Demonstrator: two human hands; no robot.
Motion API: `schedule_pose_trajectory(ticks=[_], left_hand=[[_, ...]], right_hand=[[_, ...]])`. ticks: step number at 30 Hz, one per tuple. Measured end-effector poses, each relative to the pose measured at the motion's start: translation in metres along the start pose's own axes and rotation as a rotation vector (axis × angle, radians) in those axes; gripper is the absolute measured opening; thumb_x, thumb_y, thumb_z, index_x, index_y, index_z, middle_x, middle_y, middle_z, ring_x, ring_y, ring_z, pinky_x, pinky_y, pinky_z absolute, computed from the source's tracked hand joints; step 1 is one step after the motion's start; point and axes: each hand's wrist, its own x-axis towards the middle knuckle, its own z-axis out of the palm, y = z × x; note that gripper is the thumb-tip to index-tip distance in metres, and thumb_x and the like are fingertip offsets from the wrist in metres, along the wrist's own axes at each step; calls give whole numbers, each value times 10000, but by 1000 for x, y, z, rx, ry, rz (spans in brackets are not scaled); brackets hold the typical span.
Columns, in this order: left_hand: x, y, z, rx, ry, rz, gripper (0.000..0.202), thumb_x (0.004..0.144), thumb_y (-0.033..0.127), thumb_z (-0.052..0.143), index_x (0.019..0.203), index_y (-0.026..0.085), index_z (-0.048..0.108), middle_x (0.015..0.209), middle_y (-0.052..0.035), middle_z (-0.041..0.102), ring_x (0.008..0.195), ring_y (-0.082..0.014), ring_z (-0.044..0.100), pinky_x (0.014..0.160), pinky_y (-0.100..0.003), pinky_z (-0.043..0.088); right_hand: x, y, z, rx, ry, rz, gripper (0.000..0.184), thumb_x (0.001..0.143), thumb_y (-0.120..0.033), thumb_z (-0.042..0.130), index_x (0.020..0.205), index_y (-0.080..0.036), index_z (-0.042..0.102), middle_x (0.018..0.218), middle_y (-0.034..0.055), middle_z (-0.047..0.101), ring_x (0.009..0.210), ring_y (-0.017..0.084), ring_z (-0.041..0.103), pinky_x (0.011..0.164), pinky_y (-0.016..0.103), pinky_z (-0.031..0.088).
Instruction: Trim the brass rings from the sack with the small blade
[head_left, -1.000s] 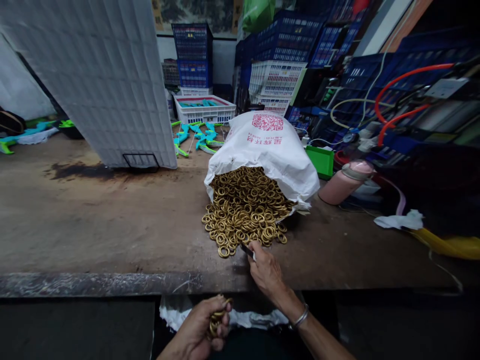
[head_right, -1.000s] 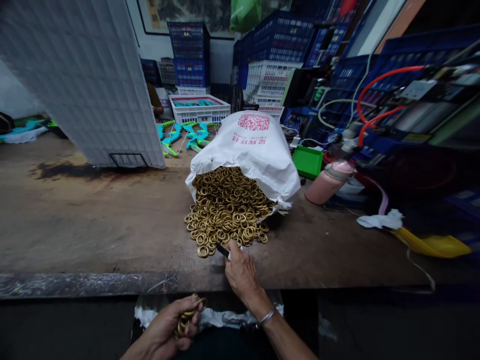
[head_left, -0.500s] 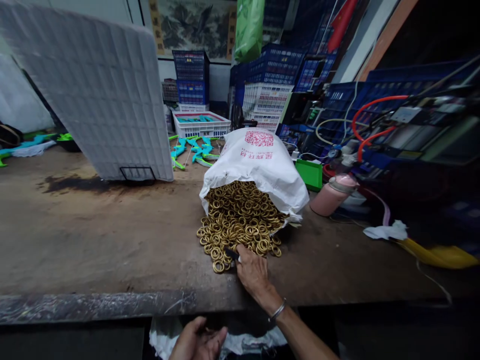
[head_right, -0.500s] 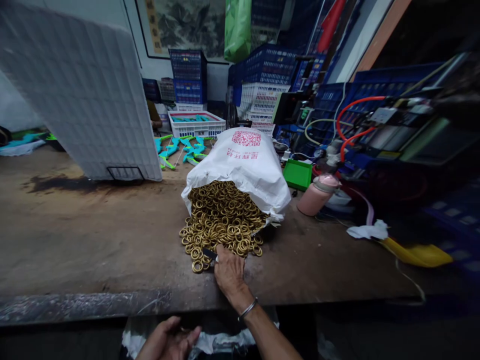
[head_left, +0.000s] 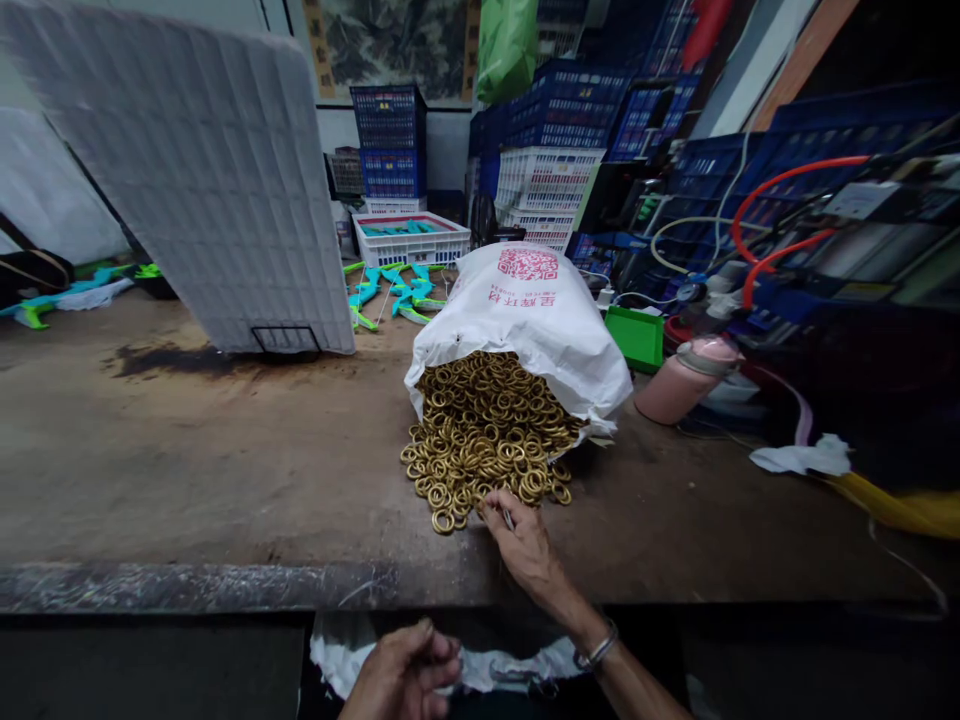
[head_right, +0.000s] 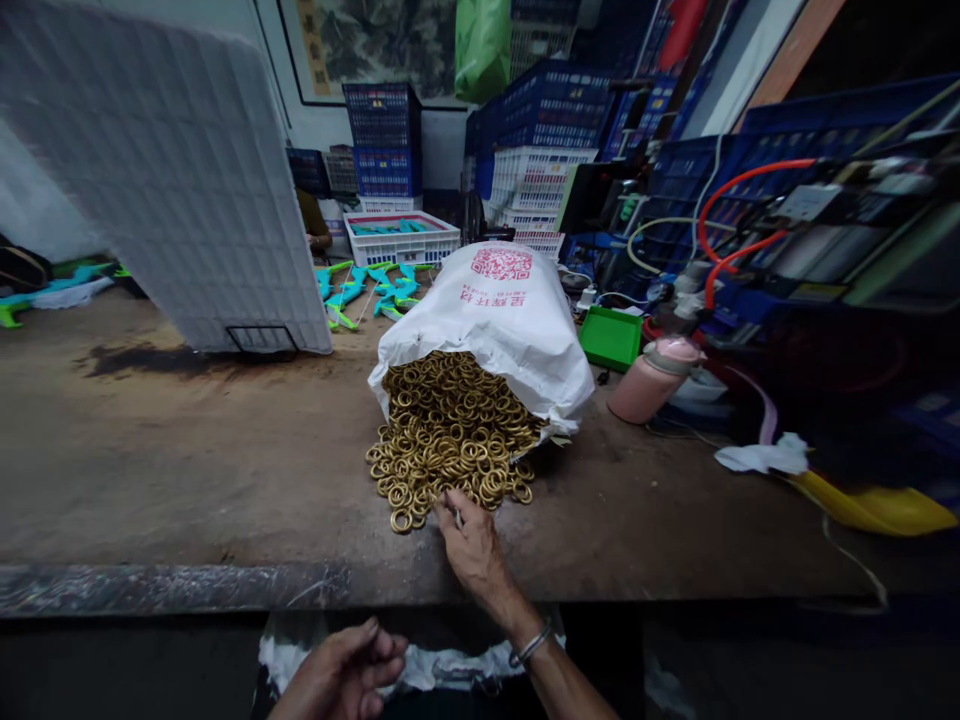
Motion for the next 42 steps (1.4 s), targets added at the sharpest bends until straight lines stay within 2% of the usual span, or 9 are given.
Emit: schedule_pose_trajectory(ticks=[4, 8, 10, 15, 22, 27, 34, 39, 42], left_hand=[[-11, 7, 14, 306, -50, 237, 442, 565, 530, 681, 583, 105, 560, 562, -37, 574, 405, -91, 496, 331, -178, 372], [-10, 27, 33, 440, 157, 591, 428, 668, 490, 604, 944, 170, 531, 580, 36, 548, 334, -49, 375, 295, -153, 288], [-6, 36, 44, 512, 137, 639, 455, 689, 451, 597, 1039, 177, 500, 575, 51, 527, 362, -53, 388, 332, -154, 304], [6, 43, 61, 619, -46, 693, 248, 736, 374, 557, 775, 130, 573, 586, 11, 555, 514, -92, 495, 498, -191, 397], [5, 34, 62, 883, 45, 950, 158, 772, 276, 526, 739, 152, 618, 626, -9, 602, 583, -123, 513, 589, -217, 396], [-2, 30, 63, 742, 21, 896, 177, 753, 318, 565, 687, 155, 589, 591, -2, 586, 544, -114, 504, 539, -199, 377], [-6, 30, 60, 578, -93, 477, 351, 777, 474, 483, 639, 152, 501, 393, 57, 427, 311, -44, 321, 348, -163, 242], [-7, 28, 61, 448, -148, 456, 327, 734, 466, 553, 671, 152, 482, 507, 52, 474, 352, -30, 340, 347, -150, 256], [-6, 27, 63, 397, -148, 448, 334, 725, 480, 558, 689, 162, 462, 527, 58, 482, 349, -26, 329, 346, -151, 257]], right_hand=[[-12, -1, -1, 100, -131, 20, 208, 805, -335, 409, 699, -182, 501, 605, -35, 463, 574, 101, 420, 547, 199, 342], [-22, -4, -1, 162, -267, 15, 211, 825, -336, 393, 709, -183, 482, 568, -52, 433, 543, 90, 404, 532, 196, 329], [-25, -5, -1, 179, -304, 6, 216, 832, -340, 392, 713, -184, 482, 557, -54, 441, 533, 88, 407, 533, 198, 329], [-28, -7, -1, 245, -339, 8, 263, 833, -365, 408, 655, -183, 475, 540, -51, 455, 548, 91, 433, 572, 207, 350], [-29, -7, 1, 287, -286, 154, 323, 807, -412, 429, 588, -177, 460, 486, -46, 467, 486, 80, 409, 514, 198, 333], [-29, -13, 4, 270, -247, 177, 254, 776, -378, 457, 627, -174, 479, 501, -55, 450, 491, 79, 403, 490, 190, 327], [-32, -15, 7, 200, -210, 120, 197, 743, -336, 498, 640, -168, 504, 557, -54, 449, 549, 83, 398, 520, 188, 332], [-33, -12, 5, 238, -230, 125, 216, 793, -321, 419, 658, -173, 499, 553, -45, 485, 540, 88, 445, 530, 188, 354], [-34, -11, 1, 113, -189, 92, 218, 810, -305, 373, 687, -180, 503, 562, -31, 503, 543, 102, 467, 537, 199, 354]])
